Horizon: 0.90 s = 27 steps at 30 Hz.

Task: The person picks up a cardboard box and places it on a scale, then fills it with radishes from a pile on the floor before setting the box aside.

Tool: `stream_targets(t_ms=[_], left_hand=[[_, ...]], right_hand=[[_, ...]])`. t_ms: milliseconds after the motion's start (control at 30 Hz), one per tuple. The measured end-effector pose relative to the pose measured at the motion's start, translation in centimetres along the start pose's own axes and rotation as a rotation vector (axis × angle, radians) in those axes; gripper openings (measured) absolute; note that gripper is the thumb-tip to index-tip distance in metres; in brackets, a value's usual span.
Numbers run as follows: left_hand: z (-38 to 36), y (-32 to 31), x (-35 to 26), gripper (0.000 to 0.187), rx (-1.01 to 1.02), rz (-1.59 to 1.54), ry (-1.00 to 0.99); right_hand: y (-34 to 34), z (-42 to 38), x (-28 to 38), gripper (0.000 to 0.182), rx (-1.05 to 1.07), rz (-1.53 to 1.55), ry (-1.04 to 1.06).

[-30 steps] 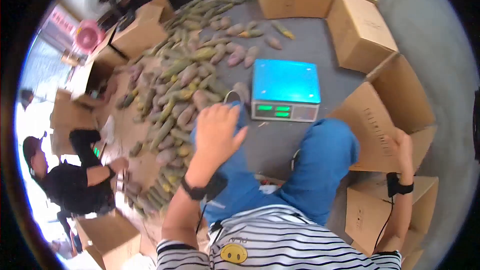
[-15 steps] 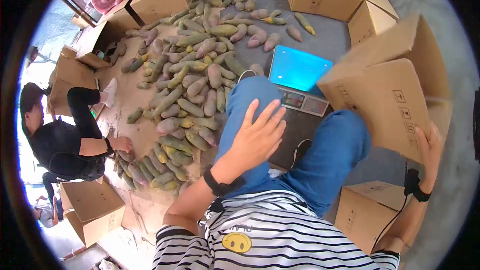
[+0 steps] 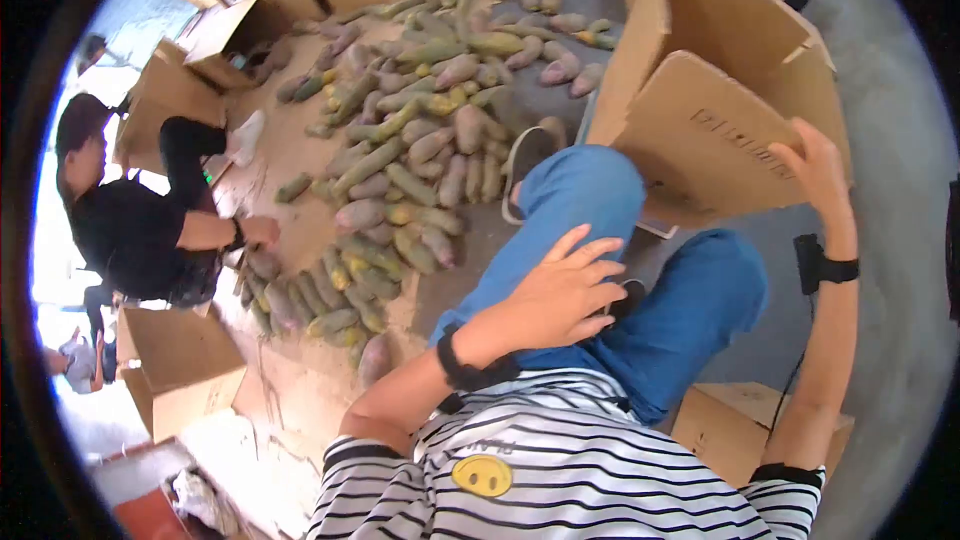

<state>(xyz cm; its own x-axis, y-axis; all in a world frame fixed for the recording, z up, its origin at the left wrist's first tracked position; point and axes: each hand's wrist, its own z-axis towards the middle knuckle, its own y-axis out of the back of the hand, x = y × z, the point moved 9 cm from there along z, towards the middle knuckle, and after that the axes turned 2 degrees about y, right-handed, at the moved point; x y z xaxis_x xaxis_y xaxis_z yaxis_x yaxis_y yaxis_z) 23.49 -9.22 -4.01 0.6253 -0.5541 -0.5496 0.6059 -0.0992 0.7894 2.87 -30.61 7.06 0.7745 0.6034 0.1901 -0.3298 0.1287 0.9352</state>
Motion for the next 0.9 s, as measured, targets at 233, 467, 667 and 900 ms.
stream_targets(t_ms=[233,467,667,900], left_hand=[[-0.9,0.5,-0.3,0.028,-0.074,-0.13,-0.037],[-5.4,5.2,6.1,0.03,-0.134,-0.577,0.316],[-22.9,2.7,20.9,0.03,-0.184,-0.376,1.062],[-55.1,-10.2,26.5,0.039,0.051,0.157,1.468]], right_hand=[[0.3,0.0,2.0,0.044,-0.126,-0.312,0.122],[1.7,-4.8,2.2,0.048,-0.226,-0.323,-0.013],[0.2,-11.0,0.7,0.038,-0.304,-0.288,-0.046],[-8.8,-16.2,-3.1,0.038,0.272,0.132,-0.386]])
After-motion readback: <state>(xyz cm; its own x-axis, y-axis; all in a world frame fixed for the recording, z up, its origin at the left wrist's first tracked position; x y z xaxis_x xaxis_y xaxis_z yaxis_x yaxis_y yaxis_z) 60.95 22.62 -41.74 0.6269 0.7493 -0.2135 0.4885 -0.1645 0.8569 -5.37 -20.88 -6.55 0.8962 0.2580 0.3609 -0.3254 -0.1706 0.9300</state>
